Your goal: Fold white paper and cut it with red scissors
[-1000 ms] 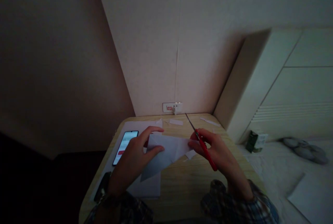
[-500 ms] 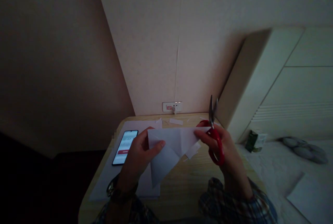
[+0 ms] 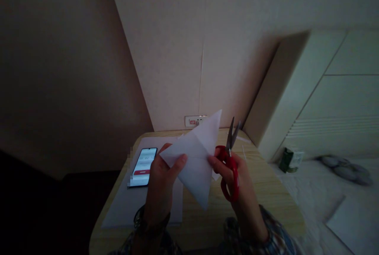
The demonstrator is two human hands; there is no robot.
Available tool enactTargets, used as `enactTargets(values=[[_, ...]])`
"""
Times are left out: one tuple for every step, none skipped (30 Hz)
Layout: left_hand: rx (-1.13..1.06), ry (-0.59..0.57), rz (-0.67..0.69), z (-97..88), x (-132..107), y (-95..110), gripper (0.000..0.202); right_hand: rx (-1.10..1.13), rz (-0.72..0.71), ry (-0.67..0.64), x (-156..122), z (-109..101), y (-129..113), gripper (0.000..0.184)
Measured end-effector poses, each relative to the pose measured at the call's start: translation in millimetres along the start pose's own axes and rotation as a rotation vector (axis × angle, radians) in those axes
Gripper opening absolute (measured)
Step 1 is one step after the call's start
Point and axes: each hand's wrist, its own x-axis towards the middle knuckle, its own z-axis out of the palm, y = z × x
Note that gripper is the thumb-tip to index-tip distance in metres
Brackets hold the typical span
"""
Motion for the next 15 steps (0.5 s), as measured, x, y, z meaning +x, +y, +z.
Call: enactTargets(values=[[-0.005,0.002,0.005,1.0,-1.1,0.0,0.02,-0.006,0.005,0.008,-0.6,1.4,-0.9,0.029],[-0.009,0.003,0.007,1.9,-2.1,0.2,0.02,-0.011,0.007,0.016,-1.0,2.2,-1.6,0.03],[-0.014,0.001,0.004,2.5,-3.2,0.6,0.02,-0.014,0.008,0.024,-1.3,2.7,-2.1,0.03],[-0.016,-0.004,-0.003,2.9,-4.2,1.1,0.02,-0.016,0.009,0.028,-1.5,2.9,-2.4,0.031],[-0.015,-0.011,-0.014,3.1,-5.3,1.7,0.019,-0.016,0.012,0.032,-1.7,2.9,-2.8,0.031],[-0.01,-0.014,-0.022,3.2,-6.5,2.2,0.018,-0.015,0.015,0.033,-1.7,2.8,-3.2,0.031],[-0.001,-0.011,-0.027,3.0,-7.6,2.6,0.017,-0.015,0.017,0.031,-1.8,2.8,-3.7,0.031],[0.013,-0.011,-0.033,2.8,-8.7,2.7,0.018,-0.018,0.018,0.03,-1.8,2.8,-4.3,0.031],[0.027,-0.011,-0.041,2.4,-9.7,2.5,0.021,-0.022,0.017,0.03,-1.8,2.8,-5.0,0.031],[0.042,-0.01,-0.054,1.9,-10.7,1.9,0.024,-0.025,0.014,0.031,-1.8,3.0,-5.6,0.031],[0.055,-0.012,-0.075,1.5,-11.5,0.9,0.027,-0.027,0.011,0.028,-1.9,3.2,-6.2,0.031],[0.065,-0.015,-0.098,0.9,-12.2,-0.3,0.03,-0.026,0.008,0.025,-2.0,3.5,-6.6,0.031],[0.074,-0.023,-0.121,0.3,-12.9,-1.8,0.032,-0.018,0.005,0.02,-2.2,3.8,-6.9,0.03],[0.083,-0.028,-0.133,-0.3,-13.3,-3.3,0.034,-0.007,0.001,0.018,-2.4,4.1,-7.1,0.03],[0.092,-0.036,-0.137,-1.0,-13.6,-4.8,0.034,0.005,0.002,0.015,-2.6,4.3,-7.3,0.03]])
